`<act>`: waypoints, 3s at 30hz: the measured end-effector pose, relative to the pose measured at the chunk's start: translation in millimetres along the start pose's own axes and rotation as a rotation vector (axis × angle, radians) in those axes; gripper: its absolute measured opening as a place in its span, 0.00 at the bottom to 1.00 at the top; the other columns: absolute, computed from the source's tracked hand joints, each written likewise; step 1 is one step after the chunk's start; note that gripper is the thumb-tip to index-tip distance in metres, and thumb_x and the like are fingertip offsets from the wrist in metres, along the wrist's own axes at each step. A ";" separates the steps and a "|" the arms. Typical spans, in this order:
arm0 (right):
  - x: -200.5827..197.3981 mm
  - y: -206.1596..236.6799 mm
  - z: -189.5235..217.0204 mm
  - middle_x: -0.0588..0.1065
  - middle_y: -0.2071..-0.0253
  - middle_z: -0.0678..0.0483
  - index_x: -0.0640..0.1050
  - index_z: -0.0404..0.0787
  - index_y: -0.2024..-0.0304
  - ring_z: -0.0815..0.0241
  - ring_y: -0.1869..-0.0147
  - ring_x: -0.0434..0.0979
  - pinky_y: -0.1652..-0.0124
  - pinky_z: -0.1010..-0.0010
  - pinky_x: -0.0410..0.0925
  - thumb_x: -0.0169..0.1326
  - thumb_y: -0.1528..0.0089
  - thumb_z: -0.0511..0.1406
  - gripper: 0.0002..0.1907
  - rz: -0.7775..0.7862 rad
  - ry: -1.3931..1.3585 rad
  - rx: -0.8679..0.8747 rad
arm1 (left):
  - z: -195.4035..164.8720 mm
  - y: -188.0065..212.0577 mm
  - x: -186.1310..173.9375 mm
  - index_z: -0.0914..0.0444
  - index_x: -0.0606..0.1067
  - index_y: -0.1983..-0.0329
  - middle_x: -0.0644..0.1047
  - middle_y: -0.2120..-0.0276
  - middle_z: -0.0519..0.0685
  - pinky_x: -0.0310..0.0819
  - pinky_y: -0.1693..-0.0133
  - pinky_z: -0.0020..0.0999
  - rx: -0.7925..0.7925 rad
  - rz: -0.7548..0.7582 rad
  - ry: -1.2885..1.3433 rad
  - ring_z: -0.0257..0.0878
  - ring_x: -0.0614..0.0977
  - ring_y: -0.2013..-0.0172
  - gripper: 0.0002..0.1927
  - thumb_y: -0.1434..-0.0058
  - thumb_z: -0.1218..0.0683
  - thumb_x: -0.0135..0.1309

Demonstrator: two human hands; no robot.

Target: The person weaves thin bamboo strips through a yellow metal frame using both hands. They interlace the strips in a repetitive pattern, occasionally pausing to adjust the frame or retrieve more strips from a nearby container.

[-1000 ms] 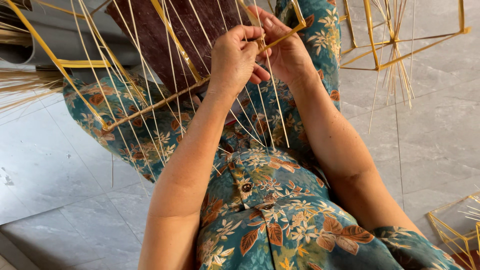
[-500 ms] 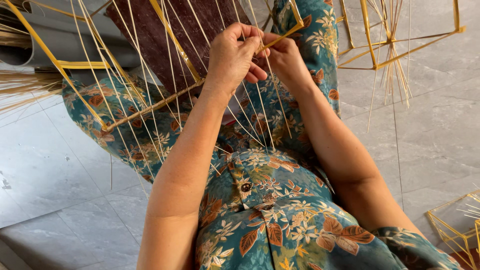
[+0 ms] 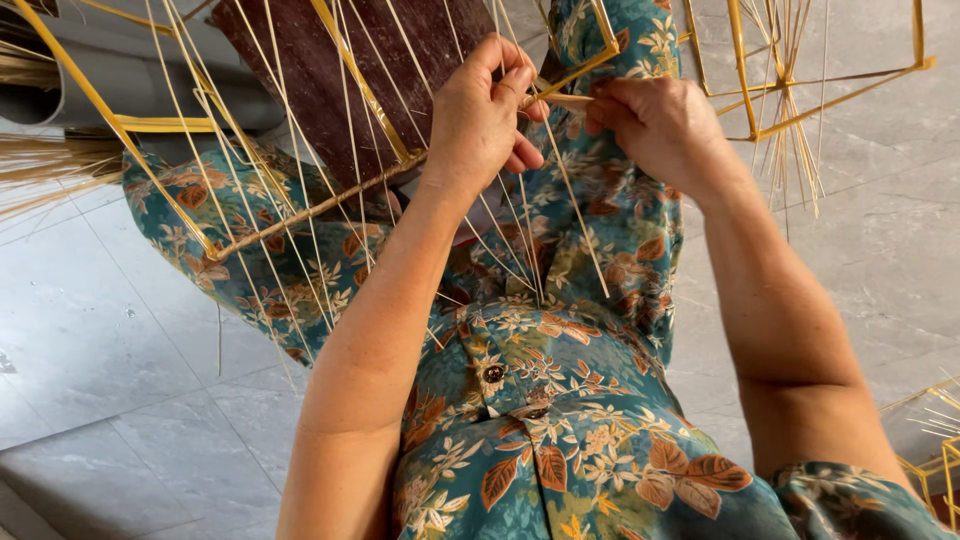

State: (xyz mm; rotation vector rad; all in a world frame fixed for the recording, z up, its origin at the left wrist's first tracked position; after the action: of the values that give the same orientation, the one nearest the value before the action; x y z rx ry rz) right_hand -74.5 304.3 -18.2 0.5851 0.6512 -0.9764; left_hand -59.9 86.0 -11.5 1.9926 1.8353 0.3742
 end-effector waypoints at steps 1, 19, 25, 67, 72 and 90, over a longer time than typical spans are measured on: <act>-5.5 0.1 -2.3 0.74 0.77 0.53 0.85 0.46 0.60 0.63 0.76 0.71 0.73 0.65 0.66 0.56 0.29 0.39 0.09 0.064 -0.010 0.064 | 0.8 0.0 0.1 0.59 0.69 0.55 0.83 0.68 0.51 0.73 0.88 0.27 0.009 0.007 0.000 0.37 0.85 0.84 0.07 0.27 0.53 0.42; -36.7 -22.3 22.0 0.72 0.78 0.55 0.83 0.36 0.58 0.70 0.78 0.65 0.76 0.77 0.56 0.53 0.26 0.42 0.16 0.259 -1.183 0.102 | 0.3 9.2 5.9 0.61 0.68 0.56 0.78 0.62 0.52 0.77 0.83 0.24 0.043 -0.076 -0.056 0.34 0.86 0.80 0.11 0.34 0.55 0.58; -19.8 -30.4 4.5 0.79 0.67 0.51 0.80 0.39 0.57 0.69 0.75 0.71 0.75 0.78 0.58 0.54 0.23 0.38 0.11 -0.001 -1.228 0.071 | -10.4 7.4 7.2 0.63 0.68 0.61 0.80 0.72 0.48 0.74 0.87 0.24 0.053 -0.101 -0.061 0.33 0.85 0.84 0.09 0.31 0.55 0.55; -26.0 -28.5 29.5 0.74 0.77 0.56 0.78 0.29 0.42 0.71 0.81 0.66 0.82 0.79 0.56 0.50 0.26 0.37 0.17 0.156 -1.352 0.128 | -7.0 -4.4 -0.7 0.66 0.60 0.38 0.76 0.42 0.60 0.86 0.79 0.31 0.024 0.080 0.189 0.45 0.88 0.77 0.20 0.32 0.61 0.47; -16.3 -43.5 39.4 0.76 0.73 0.56 0.79 0.32 0.40 0.71 0.75 0.70 0.74 0.80 0.62 0.53 0.26 0.38 0.18 0.110 -1.215 0.172 | -13.5 -6.1 -0.5 0.70 0.61 0.42 0.81 0.50 0.63 0.87 0.77 0.31 -0.109 0.091 0.252 0.45 0.90 0.74 0.17 0.29 0.59 0.49; -47.5 40.1 -195.1 0.76 0.62 0.52 0.83 0.39 0.55 0.60 0.62 0.78 0.63 0.65 0.71 0.64 0.41 0.28 0.11 -0.908 0.240 0.277 | -15.2 -5.9 19.2 0.62 0.70 0.52 0.81 0.68 0.50 0.78 0.84 0.26 0.019 0.029 -0.058 0.37 0.84 0.81 0.07 0.29 0.56 0.45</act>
State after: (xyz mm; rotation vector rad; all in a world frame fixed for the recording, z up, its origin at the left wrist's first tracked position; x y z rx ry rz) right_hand -103.7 486.1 -107.9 0.6630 1.0392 -1.8837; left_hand -70.1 107.1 -2.3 2.0232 1.7832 0.3045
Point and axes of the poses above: each hand's wrist, its own y-axis away from the middle knuckle, its own x-axis out of the palm, z = x × y, the point moved 1 cm from there along -y, towards the middle knuckle
